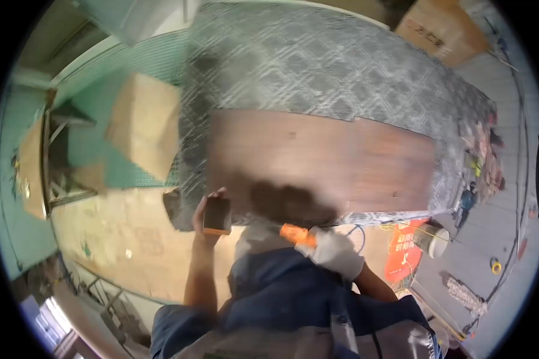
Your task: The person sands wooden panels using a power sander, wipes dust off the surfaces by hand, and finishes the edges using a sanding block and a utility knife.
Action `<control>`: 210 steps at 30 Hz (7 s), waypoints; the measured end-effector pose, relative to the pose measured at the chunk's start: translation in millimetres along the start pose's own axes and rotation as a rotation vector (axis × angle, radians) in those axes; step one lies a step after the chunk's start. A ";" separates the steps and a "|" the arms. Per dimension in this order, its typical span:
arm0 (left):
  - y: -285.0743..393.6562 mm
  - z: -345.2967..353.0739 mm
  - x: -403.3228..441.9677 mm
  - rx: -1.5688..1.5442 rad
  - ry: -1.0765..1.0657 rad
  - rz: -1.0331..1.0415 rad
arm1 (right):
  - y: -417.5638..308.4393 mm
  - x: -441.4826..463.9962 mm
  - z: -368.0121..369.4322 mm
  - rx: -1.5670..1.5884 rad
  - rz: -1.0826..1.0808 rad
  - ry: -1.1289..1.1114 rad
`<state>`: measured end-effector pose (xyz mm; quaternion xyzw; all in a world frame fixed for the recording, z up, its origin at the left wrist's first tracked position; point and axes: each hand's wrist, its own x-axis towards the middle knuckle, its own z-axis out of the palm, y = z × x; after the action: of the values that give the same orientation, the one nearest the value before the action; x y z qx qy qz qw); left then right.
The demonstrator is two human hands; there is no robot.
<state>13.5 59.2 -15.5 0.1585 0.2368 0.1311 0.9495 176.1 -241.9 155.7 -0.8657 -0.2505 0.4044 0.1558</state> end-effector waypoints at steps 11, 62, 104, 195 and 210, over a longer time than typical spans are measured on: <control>-117.9 12.3 -25.3 0.322 0.384 0.164 | 518.4 -141.0 10.3 -0.143 0.518 0.152; -95.8 31.9 146.9 1.808 1.454 0.426 | 36.6 326.7 -84.5 -0.557 -0.809 0.106; -95.3 37.0 141.9 1.766 1.401 0.307 | 4.8 393.5 -91.4 -0.789 -1.067 -0.087; -117.5 -38.0 45.3 1.098 1.650 0.755 | -154.5 263.4 143.6 -0.747 -0.991 0.043; -129.0 -28.7 38.4 1.076 1.634 0.619 | -104.0 238.6 130.4 -0.868 -0.959 -0.074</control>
<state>54.6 -39.6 -102.1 0.4799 0.7872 0.3145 0.2258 173.3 -13.7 -25.0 -0.6276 -0.7552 0.1814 -0.0535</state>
